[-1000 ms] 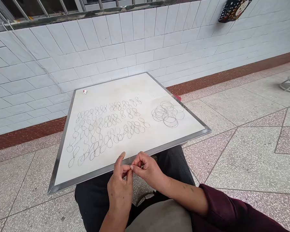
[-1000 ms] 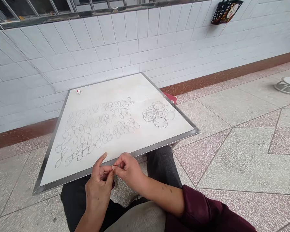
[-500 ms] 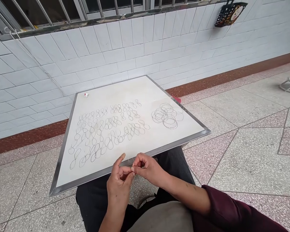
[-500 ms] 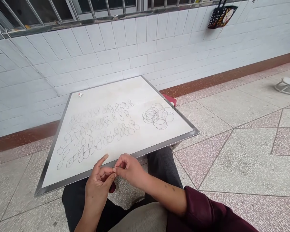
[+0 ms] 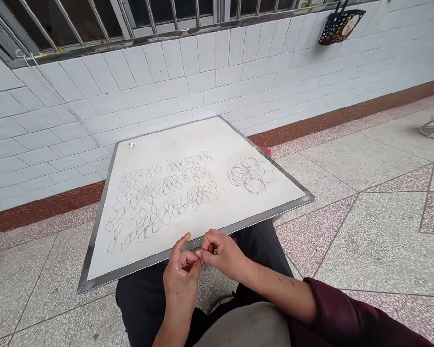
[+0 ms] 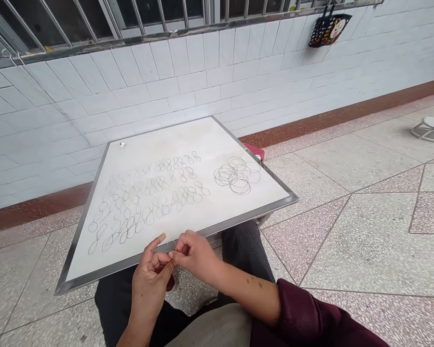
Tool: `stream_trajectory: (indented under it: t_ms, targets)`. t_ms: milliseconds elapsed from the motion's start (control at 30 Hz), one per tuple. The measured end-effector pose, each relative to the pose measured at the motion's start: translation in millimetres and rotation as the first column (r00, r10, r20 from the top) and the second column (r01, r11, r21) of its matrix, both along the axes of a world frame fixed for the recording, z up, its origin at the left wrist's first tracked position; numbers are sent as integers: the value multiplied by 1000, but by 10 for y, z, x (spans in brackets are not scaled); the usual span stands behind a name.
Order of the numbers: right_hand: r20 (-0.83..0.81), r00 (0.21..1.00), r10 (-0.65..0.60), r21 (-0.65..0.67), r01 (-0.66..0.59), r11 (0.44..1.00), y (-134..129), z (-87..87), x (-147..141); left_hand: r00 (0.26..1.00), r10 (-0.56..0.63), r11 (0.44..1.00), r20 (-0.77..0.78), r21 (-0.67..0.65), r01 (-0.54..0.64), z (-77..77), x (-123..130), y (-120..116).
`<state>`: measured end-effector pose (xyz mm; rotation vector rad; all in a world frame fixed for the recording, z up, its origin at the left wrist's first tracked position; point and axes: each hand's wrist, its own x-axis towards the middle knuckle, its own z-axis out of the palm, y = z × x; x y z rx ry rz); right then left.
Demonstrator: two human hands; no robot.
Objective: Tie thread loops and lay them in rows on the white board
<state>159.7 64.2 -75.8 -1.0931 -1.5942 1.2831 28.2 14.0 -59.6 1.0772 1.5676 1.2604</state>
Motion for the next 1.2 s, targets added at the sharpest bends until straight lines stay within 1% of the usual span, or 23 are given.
stream_trajectory:
  t_ms: [133,233,300,367,433,500,567,633,700,800,900,1067,1200]
  targets:
    - [20,999,-44,48,43,998,-23,-13,-41,999,27,999,-27,35,-27,-32,18,-1]
    - [17,997,-76,73,74,995,-36,-38,-72,999,29,999,-38,32,-28,-72,24,4]
    - [10,996,-91,74,90,993,-31,-50,-85,1000,24,1000,-7,15,-24,-91,19,15]
    - [-21,996,-84,52,85,995,-12,-58,-88,998,23,1000,58,-9,-22,-95,8,28]
    - [-98,994,-41,-5,41,999,19,-70,-76,990,11,999,138,-45,-5,-87,-5,37]
    - [-197,980,36,-103,-57,993,49,-91,-50,978,-5,998,209,-67,19,-77,-18,36]
    - [-269,958,101,-203,-159,966,68,-113,-13,964,-9,998,265,-64,27,-71,-29,27]
    - [-296,946,130,-252,-209,945,72,-125,26,950,4,999,313,-51,12,-68,-38,17]
    - [-306,941,146,-257,-229,939,57,-126,52,932,34,999,362,-44,-20,-63,-47,11]
    - [-367,913,180,-263,-287,921,2,-138,42,885,118,993,450,-40,-112,-52,-62,13]
    - [-385,902,196,-255,-308,917,-70,-194,-19,835,174,983,522,-36,-182,-49,-73,15]
    - [-418,890,180,-256,-306,917,-139,-291,-95,809,163,984,565,-36,-173,-55,-71,1]
    - [-425,884,194,-227,-312,923,-140,-292,-95,817,145,987,558,-25,-158,-58,-70,-13]
